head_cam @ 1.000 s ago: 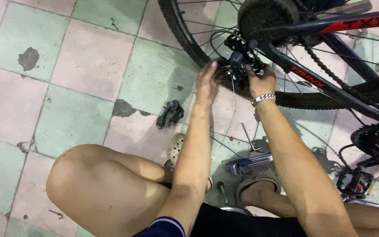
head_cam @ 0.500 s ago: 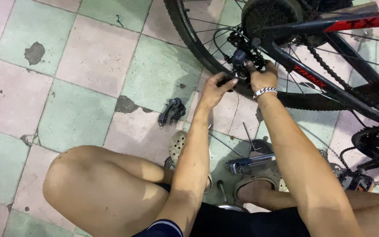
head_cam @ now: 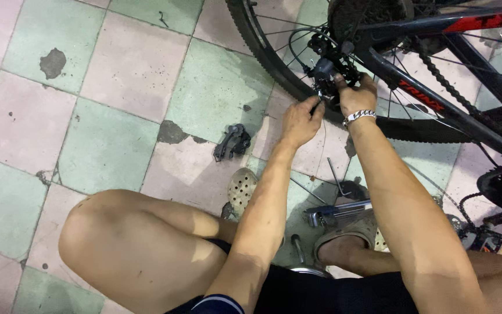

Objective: The person installs a rear derailleur onto a bicycle frame, feeds a cable through the component, and tightens a nut using a wrench to secure the cable in place.

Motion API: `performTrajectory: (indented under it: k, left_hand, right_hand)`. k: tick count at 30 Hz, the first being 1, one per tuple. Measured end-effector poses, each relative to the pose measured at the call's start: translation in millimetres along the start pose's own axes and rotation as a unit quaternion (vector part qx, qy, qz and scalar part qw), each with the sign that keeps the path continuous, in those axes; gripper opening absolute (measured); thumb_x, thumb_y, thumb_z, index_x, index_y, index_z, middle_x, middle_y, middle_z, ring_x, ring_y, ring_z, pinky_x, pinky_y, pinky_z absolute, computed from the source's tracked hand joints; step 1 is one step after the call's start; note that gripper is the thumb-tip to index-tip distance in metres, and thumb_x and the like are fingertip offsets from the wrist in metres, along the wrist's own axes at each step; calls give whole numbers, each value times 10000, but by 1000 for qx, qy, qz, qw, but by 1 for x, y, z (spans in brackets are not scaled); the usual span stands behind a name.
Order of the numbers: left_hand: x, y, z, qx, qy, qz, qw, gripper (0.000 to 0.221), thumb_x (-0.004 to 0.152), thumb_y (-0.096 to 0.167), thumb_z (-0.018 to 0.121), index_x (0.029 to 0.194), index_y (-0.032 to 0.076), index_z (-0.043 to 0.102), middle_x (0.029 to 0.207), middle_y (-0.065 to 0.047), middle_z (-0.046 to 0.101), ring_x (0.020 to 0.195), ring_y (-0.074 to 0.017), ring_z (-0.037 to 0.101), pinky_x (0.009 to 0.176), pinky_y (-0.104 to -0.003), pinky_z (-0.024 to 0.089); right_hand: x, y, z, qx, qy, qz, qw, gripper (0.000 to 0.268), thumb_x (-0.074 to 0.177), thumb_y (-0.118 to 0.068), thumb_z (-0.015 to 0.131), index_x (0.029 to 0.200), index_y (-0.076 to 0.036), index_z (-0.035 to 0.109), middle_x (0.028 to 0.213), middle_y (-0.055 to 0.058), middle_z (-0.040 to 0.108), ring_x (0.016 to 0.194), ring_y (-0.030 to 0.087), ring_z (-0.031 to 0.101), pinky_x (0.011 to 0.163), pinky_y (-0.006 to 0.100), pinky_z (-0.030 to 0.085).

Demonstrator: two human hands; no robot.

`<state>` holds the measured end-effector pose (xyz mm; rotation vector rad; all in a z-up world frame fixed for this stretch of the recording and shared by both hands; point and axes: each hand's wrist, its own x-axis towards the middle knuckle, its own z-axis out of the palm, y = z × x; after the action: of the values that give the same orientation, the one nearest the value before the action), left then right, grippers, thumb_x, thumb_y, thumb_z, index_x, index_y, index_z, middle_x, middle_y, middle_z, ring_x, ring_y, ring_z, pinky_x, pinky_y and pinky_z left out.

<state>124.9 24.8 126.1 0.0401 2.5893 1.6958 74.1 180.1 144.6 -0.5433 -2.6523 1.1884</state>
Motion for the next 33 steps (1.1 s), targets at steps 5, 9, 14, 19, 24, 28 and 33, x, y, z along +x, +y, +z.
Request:
performTrajectory:
  k: [5,9,14,19,24,28,33]
  left_hand:
    - [0,0,2,2,10,18,1000,307,940,340,624,1135,131,737,806,-184,737,779,-373,715,730,-469,550]
    - [-3,-2,4,-20,24,31,999,301,943,332,627,1130,120,732,868,-188,740,778,-372,716,713,-462,552]
    - [-5,-1,1,-22,19,35,999,297,958,333,626,1121,108,731,851,-208,729,783,-377,708,718,-464,546]
    - [-5,-21,-2,-132,-90,-69,985,487,966,499,591,1223,97,688,955,-150,795,971,-307,739,878,-405,525]
    - [18,-57,20,-234,78,23,969,613,1079,513,576,1359,-33,575,1259,-193,658,1219,-338,609,1049,-417,461]
    - [24,-63,19,-230,55,-12,972,579,997,491,586,1285,-8,636,1152,-172,766,1096,-293,695,965,-380,528]
    - [-14,-95,-26,244,-165,-321,900,427,907,380,723,1188,58,728,1270,-175,689,1189,-329,667,983,-422,538]
  right_hand:
    - [5,8,6,-18,21,-25,999,505,886,-359,844,1144,47,689,1143,253,697,1073,393,661,922,426,495]
    - [0,3,3,101,-37,64,992,485,864,-366,785,1148,11,672,1087,180,755,993,312,740,851,382,549]
    - [-1,-1,-1,14,-13,-2,1000,458,920,-367,806,1105,40,706,1074,201,745,977,317,715,854,388,529]
    - [-1,1,-1,46,-29,56,997,471,883,-388,783,1122,9,698,1061,171,754,962,298,738,841,379,539]
    - [0,7,0,-24,0,-23,999,525,906,-429,835,1097,43,704,1078,231,729,1022,363,680,891,411,501]
    - [-2,6,-4,10,-34,17,999,500,904,-433,788,1127,7,706,1089,200,748,1049,332,709,924,391,516]
    - [4,9,-3,-27,-21,-51,998,500,930,-431,827,1123,16,709,1091,214,737,1046,356,685,915,404,503]
